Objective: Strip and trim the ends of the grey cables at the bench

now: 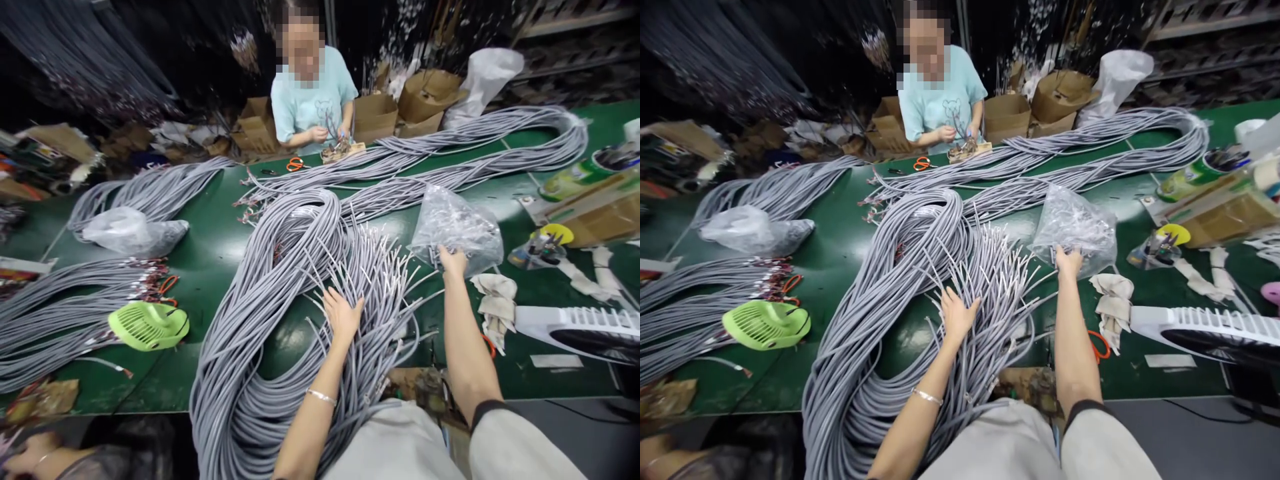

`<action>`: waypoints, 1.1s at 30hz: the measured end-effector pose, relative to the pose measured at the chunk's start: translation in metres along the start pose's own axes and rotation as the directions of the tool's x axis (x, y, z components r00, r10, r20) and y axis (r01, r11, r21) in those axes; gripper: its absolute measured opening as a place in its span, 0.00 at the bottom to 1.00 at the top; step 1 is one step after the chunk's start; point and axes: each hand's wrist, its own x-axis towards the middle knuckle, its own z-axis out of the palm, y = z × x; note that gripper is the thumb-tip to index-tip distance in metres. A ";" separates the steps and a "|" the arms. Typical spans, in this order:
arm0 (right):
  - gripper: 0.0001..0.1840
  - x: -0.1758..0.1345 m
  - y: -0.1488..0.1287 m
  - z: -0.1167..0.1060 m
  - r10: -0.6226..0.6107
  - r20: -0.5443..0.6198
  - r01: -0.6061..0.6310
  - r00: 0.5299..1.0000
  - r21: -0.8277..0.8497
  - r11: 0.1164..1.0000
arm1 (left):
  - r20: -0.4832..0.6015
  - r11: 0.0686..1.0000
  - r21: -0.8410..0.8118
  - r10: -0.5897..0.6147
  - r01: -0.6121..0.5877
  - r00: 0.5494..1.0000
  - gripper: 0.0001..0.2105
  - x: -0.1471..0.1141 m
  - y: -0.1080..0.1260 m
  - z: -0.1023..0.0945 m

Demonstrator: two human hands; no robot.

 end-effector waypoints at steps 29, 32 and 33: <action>0.23 -0.140 -0.113 0.015 -0.503 0.626 0.011 0.596 0.620 0.785 | 0.157 0.536 -0.833 -0.007 0.136 0.988 0.22 0.006 0.010 -0.045; 0.20 -0.145 -0.118 0.015 -0.474 0.638 -0.134 0.607 0.669 0.731 | 0.145 0.497 -0.857 -0.023 0.137 0.989 0.21 0.004 0.018 -0.047; 0.19 -0.147 -0.118 0.017 -0.460 0.649 -0.180 0.606 0.676 0.715 | 0.144 0.487 -0.862 -0.023 0.137 0.989 0.20 0.003 0.020 -0.048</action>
